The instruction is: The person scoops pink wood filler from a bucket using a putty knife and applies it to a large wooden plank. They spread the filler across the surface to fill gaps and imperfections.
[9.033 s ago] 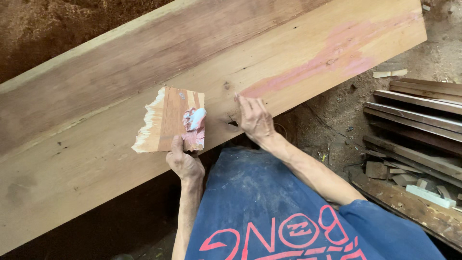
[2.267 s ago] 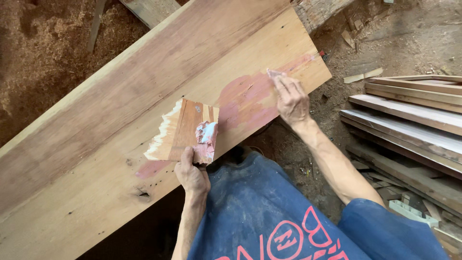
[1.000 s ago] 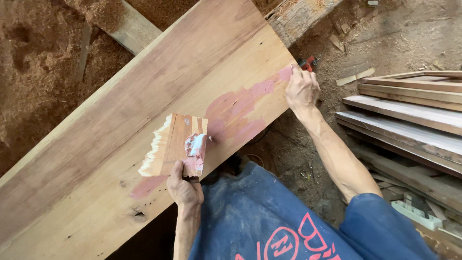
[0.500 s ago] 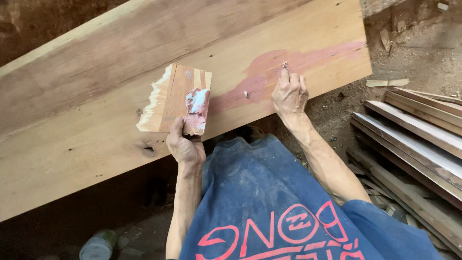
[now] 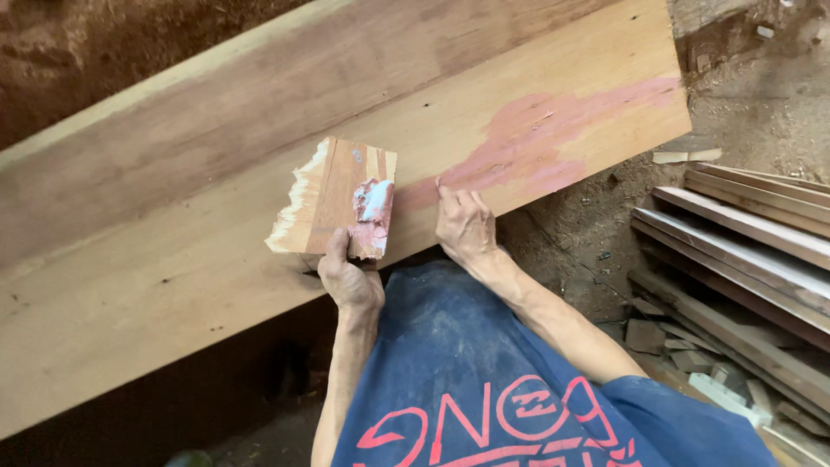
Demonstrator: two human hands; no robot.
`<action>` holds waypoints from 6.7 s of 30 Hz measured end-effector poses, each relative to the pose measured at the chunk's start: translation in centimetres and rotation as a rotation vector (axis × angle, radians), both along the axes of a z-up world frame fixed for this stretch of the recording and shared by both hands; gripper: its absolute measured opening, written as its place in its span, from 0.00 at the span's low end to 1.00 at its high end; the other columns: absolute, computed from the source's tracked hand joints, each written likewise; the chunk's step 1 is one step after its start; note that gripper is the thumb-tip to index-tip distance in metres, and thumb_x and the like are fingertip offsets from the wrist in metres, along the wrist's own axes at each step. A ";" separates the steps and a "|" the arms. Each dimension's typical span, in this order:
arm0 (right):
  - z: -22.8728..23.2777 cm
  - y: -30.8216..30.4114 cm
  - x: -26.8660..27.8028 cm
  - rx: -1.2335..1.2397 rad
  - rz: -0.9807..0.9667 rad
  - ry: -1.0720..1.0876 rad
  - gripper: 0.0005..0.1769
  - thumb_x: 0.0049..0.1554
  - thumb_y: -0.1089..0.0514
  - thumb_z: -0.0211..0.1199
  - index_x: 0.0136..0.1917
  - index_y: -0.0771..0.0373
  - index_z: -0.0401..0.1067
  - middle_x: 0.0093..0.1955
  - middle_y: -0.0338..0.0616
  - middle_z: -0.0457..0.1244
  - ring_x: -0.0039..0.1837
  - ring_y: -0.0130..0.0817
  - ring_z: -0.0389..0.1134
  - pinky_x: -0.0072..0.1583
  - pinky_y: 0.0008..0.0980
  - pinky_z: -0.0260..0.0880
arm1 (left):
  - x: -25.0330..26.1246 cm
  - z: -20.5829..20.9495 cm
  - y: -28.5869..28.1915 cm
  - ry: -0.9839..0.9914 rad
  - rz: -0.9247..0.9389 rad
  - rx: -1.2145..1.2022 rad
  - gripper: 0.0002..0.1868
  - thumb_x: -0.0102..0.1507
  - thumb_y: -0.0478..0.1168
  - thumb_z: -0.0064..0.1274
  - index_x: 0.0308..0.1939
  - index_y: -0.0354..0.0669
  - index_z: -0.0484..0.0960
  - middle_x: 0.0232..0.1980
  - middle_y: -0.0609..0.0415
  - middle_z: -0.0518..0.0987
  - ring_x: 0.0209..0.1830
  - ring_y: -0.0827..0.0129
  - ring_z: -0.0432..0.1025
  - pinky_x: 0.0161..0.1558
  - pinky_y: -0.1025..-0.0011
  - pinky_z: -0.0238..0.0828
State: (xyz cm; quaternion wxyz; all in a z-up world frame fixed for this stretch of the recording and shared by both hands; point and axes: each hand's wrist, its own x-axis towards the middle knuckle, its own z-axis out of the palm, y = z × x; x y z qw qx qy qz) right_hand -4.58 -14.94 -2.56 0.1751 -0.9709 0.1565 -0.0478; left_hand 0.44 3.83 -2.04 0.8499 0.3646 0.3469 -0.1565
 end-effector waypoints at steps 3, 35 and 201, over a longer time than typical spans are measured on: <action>0.3 -1.9 1.0 0.671 -0.305 0.171 0.16 0.61 0.59 0.56 0.58 0.66 0.78 0.46 0.48 0.72 0.49 0.34 0.75 0.50 0.32 0.74 | 1.2 -1.0 1.0 -0.028 -0.057 -0.003 0.14 0.69 0.39 0.49 0.52 0.29 0.77 0.47 0.49 0.80 0.45 0.64 0.78 0.45 0.63 0.79; -1.4 -41.0 2.9 -0.415 0.389 -0.084 0.19 0.60 0.69 0.53 0.63 0.71 0.75 0.61 0.57 0.68 0.64 0.48 0.69 0.66 0.40 0.74 | 0.0 3.5 -21.4 -0.018 -0.025 0.061 0.15 0.68 0.38 0.49 0.51 0.26 0.77 0.47 0.48 0.81 0.44 0.65 0.79 0.45 0.63 0.79; -1.2 -8.9 -1.6 -0.095 -0.311 0.078 0.20 0.72 0.59 0.43 0.51 0.69 0.74 0.28 0.49 0.61 0.28 0.35 0.58 0.29 0.35 0.55 | 4.4 -1.9 8.2 -0.104 -0.181 0.014 0.12 0.69 0.36 0.49 0.47 0.25 0.77 0.46 0.46 0.80 0.44 0.63 0.78 0.46 0.64 0.79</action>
